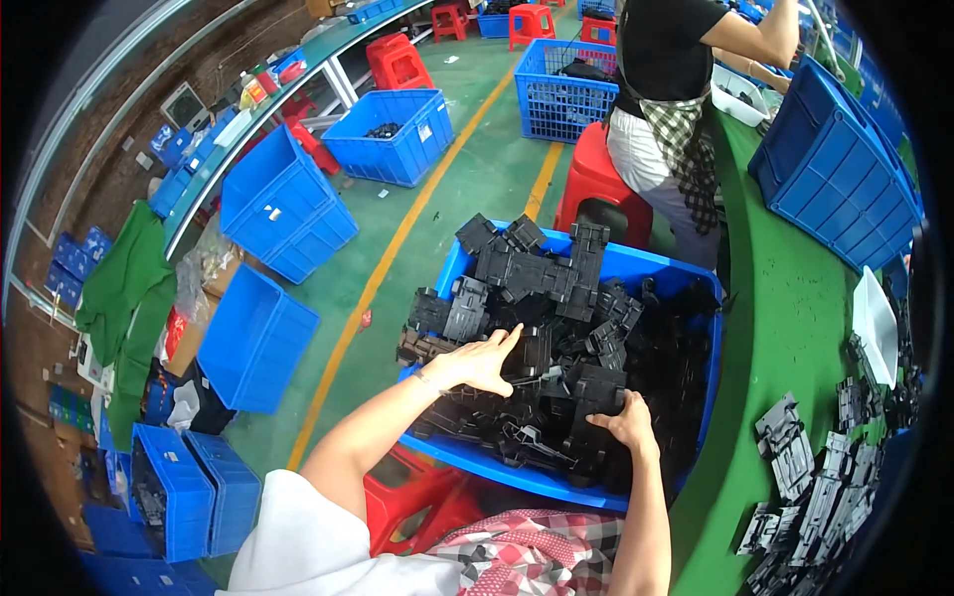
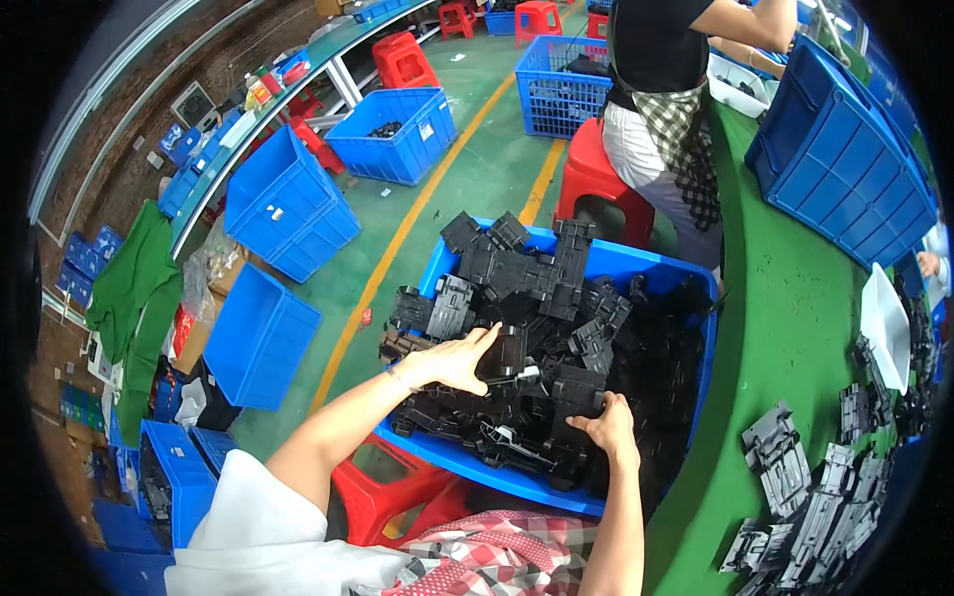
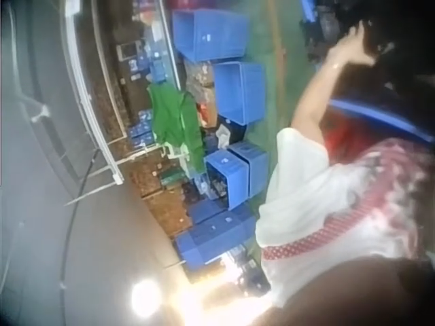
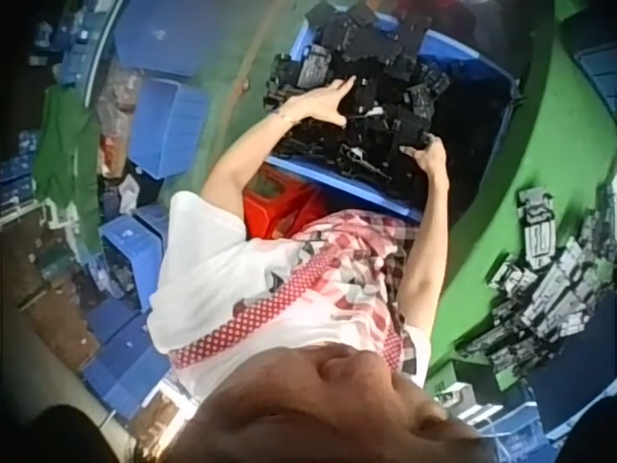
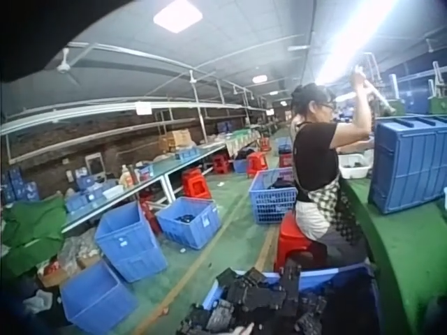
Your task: The person assembles black plastic parts using an electric screwdriver.
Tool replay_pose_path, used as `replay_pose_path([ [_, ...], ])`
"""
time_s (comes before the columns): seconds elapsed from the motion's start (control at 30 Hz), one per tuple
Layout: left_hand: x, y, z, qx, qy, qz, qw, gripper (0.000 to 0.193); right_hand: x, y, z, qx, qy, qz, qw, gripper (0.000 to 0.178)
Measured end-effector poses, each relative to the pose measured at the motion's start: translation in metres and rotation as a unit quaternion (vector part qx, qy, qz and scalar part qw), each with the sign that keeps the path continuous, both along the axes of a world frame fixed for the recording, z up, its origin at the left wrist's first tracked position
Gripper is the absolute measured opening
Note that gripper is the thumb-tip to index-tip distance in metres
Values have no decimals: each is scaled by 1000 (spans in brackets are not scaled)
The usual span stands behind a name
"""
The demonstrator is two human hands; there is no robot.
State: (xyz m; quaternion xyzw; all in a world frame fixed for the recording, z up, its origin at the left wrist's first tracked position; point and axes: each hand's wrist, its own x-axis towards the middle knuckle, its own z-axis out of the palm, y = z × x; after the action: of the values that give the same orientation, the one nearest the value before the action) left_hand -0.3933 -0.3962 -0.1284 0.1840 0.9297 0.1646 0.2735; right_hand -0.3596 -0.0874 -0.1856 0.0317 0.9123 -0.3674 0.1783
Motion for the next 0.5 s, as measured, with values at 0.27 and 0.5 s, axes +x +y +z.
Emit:
replay_pose_path([
  [0.27,4,11,25,71,83,-9,994,93,24,16,54,-167,41,-65,983,46],
  [0.5,-2,17,-2,26,59,-100,993,77,43,19,100,-452,172,-323,814,54],
])
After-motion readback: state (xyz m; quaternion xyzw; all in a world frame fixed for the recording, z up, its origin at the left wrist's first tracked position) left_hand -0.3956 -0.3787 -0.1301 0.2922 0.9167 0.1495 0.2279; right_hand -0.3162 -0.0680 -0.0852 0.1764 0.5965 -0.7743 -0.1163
